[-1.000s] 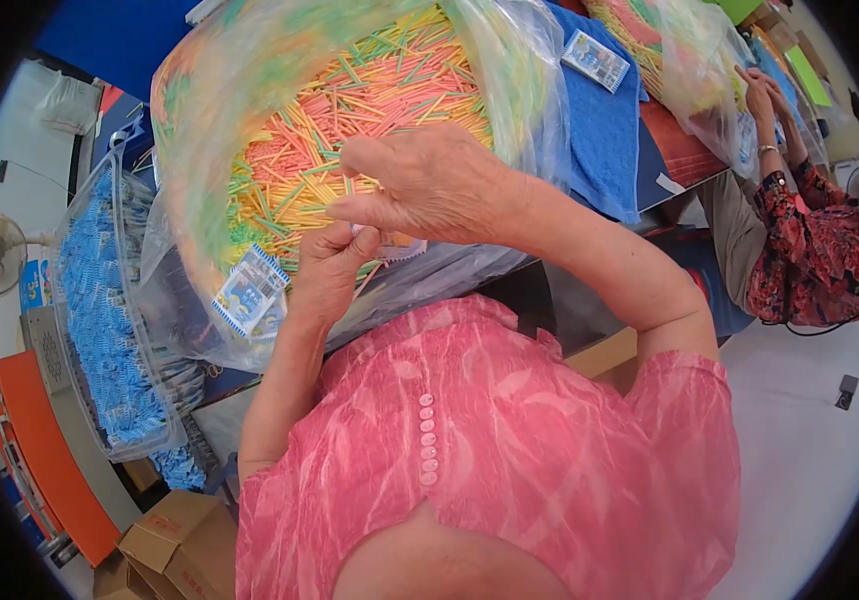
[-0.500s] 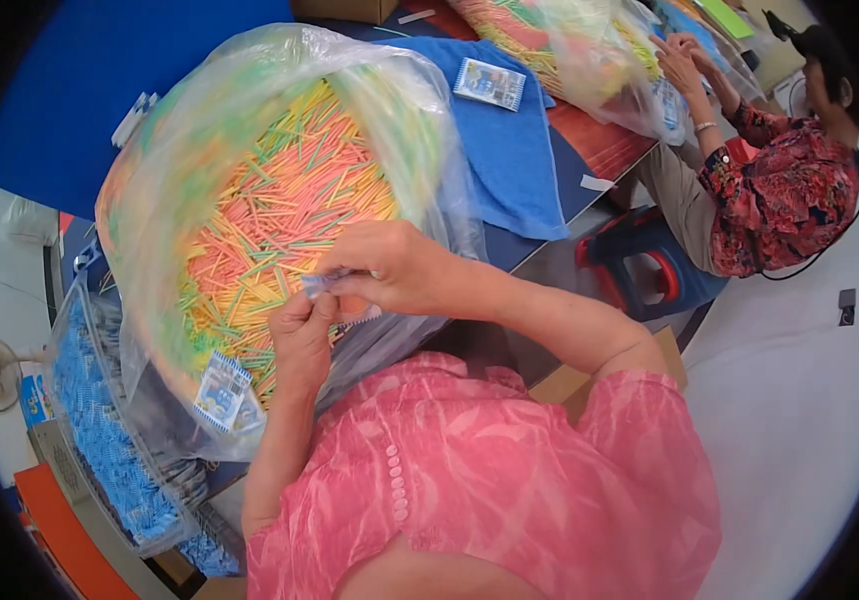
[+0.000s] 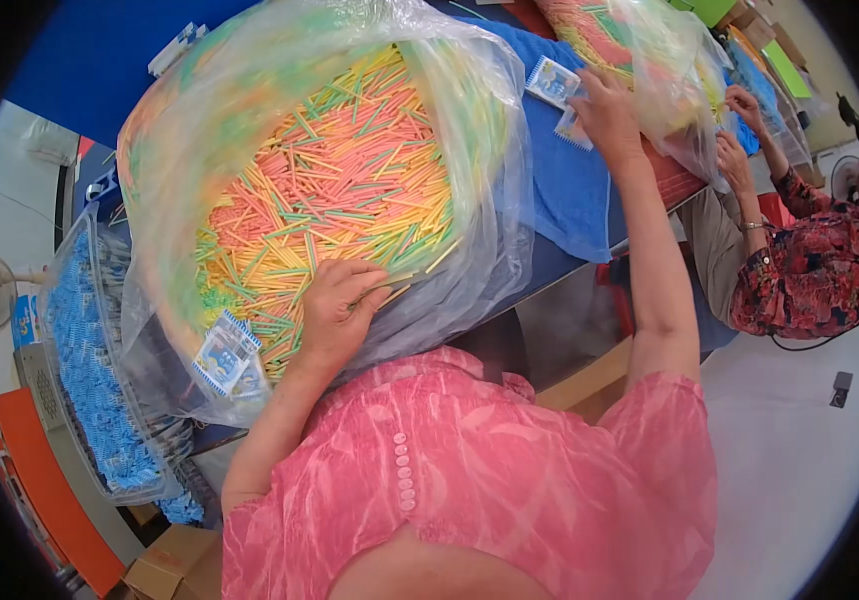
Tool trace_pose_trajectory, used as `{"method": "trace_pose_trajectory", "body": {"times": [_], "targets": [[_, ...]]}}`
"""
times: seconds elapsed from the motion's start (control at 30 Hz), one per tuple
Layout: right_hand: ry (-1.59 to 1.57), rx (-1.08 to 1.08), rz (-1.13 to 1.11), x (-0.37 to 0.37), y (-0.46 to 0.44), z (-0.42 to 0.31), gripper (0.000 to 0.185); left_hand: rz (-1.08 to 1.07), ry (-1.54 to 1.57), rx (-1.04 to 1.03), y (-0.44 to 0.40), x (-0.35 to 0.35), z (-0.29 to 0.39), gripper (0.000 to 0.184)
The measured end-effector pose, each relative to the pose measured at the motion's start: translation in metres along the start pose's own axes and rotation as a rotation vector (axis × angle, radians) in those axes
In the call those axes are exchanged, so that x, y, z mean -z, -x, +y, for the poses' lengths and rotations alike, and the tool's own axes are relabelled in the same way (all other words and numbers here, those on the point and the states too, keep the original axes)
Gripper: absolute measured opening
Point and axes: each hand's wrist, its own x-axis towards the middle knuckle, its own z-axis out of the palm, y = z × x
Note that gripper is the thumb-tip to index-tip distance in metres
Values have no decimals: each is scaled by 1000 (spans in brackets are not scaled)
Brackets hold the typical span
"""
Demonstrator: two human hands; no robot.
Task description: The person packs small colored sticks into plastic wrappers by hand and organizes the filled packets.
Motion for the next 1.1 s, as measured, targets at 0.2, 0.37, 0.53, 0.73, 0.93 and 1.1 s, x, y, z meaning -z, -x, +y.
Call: {"method": "trace_pose_trajectory", "body": {"times": [0.2, 0.37, 0.53, 0.73, 0.93, 1.1], "targets": [[-639, 383, -435, 9, -23, -158, 6, 1, 31, -40, -1, -2, -1, 20], [-343, 425, -638, -23, -20, -181, 6, 12, 57, -32, 3, 5, 3, 19], [-284, 450, -678, -33, -18, -184, 9, 27, 89, -7, 6, 9, 0, 18], [-254, 497, -731, -32, -23, -181, 8, 58, 171, 54, 4, 10, -6, 14], [-281, 520, -731, -39, -25, -177, 8, 67, 376, 207, -1, 14, -3, 12], [-599, 375, -735, -11, -49, -161, 9, 108, 422, 266, -6, 20, 1, 10]]}}
